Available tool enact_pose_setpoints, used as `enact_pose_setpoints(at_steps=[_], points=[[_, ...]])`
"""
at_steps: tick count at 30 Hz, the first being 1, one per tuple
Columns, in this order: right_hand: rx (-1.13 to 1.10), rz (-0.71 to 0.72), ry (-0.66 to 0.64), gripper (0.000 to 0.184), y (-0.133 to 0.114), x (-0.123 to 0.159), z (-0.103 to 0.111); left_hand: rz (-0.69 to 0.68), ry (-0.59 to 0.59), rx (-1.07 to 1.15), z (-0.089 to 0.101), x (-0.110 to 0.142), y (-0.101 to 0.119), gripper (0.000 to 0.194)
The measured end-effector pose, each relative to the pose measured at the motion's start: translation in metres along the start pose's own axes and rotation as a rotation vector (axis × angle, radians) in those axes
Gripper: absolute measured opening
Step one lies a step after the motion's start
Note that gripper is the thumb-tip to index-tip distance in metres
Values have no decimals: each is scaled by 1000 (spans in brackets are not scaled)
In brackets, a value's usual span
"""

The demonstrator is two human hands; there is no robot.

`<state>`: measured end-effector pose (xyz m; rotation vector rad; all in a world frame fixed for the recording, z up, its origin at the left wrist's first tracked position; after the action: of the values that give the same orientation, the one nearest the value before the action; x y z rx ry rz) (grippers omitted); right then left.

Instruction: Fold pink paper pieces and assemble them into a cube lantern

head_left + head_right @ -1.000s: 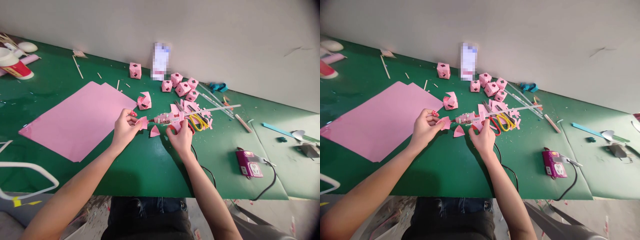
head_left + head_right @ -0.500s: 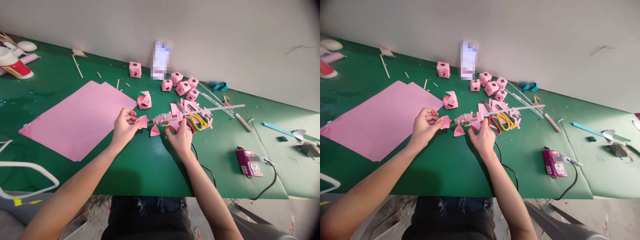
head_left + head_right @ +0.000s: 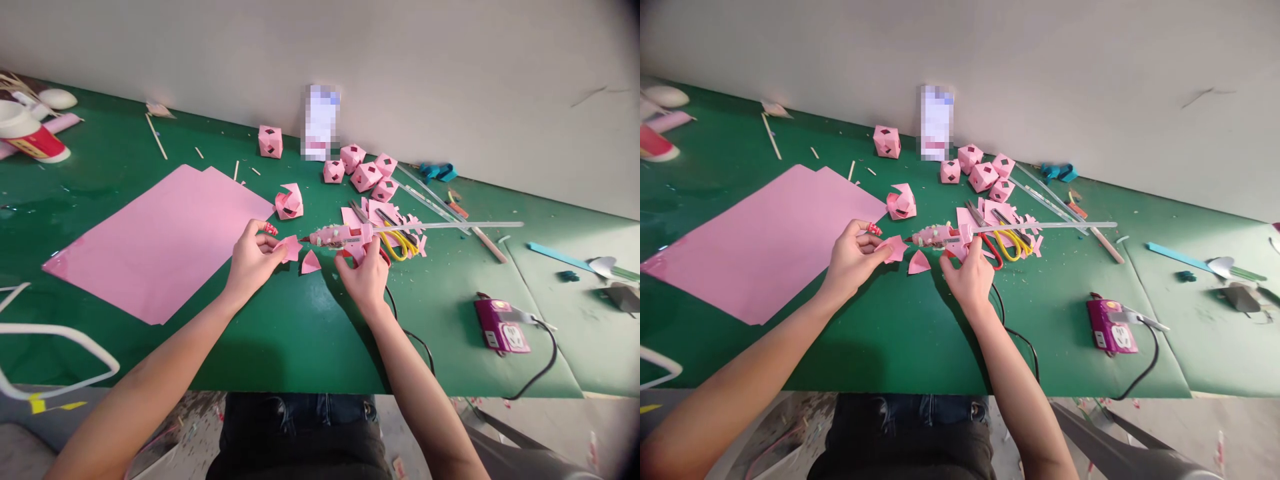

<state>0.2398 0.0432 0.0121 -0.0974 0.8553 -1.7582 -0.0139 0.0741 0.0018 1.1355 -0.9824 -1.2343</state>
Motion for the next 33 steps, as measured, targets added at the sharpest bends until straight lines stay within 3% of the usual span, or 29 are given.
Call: enact_pose_setpoints(at_steps=[5, 19, 33], points=[[22, 32, -48, 30, -3, 1, -1, -12, 35, 18, 4, -1, 4, 40], [-21, 27, -24, 30, -2, 0, -1, -10, 5, 13, 1, -1, 2, 38], [-49, 53, -40, 32, -6, 1, 0, -63, 85, 57, 7, -3, 3, 40]])
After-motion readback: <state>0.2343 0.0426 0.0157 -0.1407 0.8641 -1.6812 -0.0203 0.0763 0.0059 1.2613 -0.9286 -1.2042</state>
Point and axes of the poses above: each hand's wrist, its own x-axis away from the middle knuckle, its own z-axis out of the back of the hand, y = z × x, the point moved 7 cm from there along -x, towards the middle knuckle, and after that the axes turned 6 degrees about -z, right-handed, at the moved point
